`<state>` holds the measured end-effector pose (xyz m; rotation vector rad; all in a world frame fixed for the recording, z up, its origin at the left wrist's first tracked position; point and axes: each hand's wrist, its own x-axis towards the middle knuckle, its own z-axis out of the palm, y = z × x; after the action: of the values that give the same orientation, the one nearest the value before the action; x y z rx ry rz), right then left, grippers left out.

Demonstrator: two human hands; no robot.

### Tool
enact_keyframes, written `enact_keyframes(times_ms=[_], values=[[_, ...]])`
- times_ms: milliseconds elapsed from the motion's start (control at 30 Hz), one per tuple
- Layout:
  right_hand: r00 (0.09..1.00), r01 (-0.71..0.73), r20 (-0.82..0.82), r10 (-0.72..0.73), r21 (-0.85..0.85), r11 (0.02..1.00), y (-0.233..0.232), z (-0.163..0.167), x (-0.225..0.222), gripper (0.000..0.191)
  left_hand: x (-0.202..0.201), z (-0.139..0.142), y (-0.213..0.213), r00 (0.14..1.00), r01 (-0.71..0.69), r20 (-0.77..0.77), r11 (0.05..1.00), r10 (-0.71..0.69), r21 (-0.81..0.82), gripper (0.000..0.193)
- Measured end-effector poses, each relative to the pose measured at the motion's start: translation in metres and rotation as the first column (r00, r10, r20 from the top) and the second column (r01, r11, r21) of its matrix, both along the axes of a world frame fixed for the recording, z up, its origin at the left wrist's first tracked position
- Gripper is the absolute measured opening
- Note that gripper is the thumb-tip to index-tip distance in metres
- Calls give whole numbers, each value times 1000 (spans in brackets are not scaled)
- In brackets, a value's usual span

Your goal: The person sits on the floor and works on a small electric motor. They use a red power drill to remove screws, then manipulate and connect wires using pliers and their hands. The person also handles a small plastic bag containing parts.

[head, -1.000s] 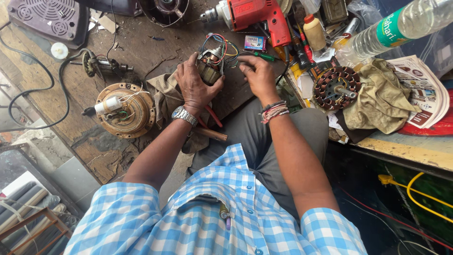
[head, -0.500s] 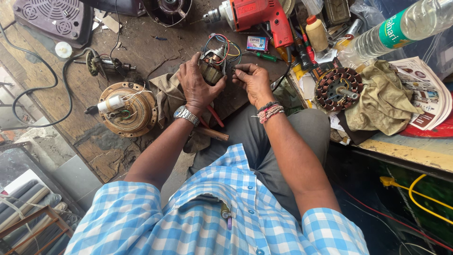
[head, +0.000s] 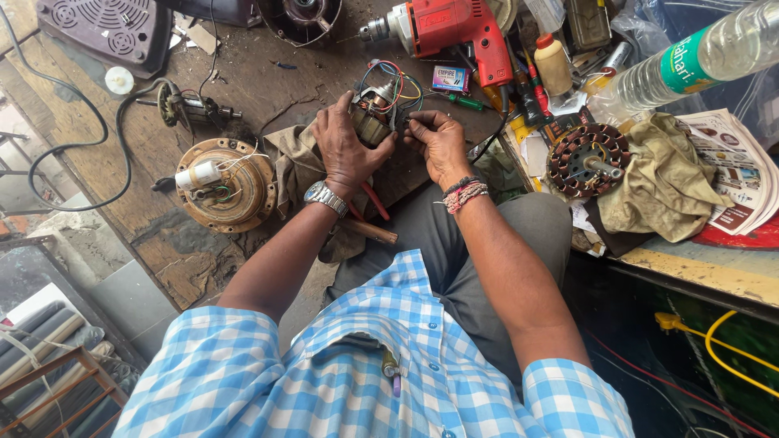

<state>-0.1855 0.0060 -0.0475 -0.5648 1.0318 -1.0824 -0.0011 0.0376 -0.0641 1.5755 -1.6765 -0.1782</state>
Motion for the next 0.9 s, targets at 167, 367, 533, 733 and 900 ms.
enact_keyframes(times_ms=[167, 367, 533, 733, 900], values=[[1000, 9, -4, -9, -13, 1000, 1, -5, 1, 12, 0, 0, 0, 1000, 5, -11, 1000, -5, 19, 97], [998, 6, -62, -7, -16, 1000, 1, -11, -2, 12, -1, 0, 0, 1000, 3, -3, 1000, -3, 21, 96], [998, -28, -55, 27, -15, 999, -1, -12, -4, 13, -2, 0, 2, 1000, -11, -13, 1000, 11, 10, 95], [996, -58, -71, 59, 15, 998, -3, -11, -5, 12, -1, -1, 2, 1000, -8, -15, 999, 8, 40, 95], [983, -133, -126, 133, 10, 991, -12, -9, -5, 13, 0, -3, 0, 1000, -1, -8, 999, 1, 50, 95]])
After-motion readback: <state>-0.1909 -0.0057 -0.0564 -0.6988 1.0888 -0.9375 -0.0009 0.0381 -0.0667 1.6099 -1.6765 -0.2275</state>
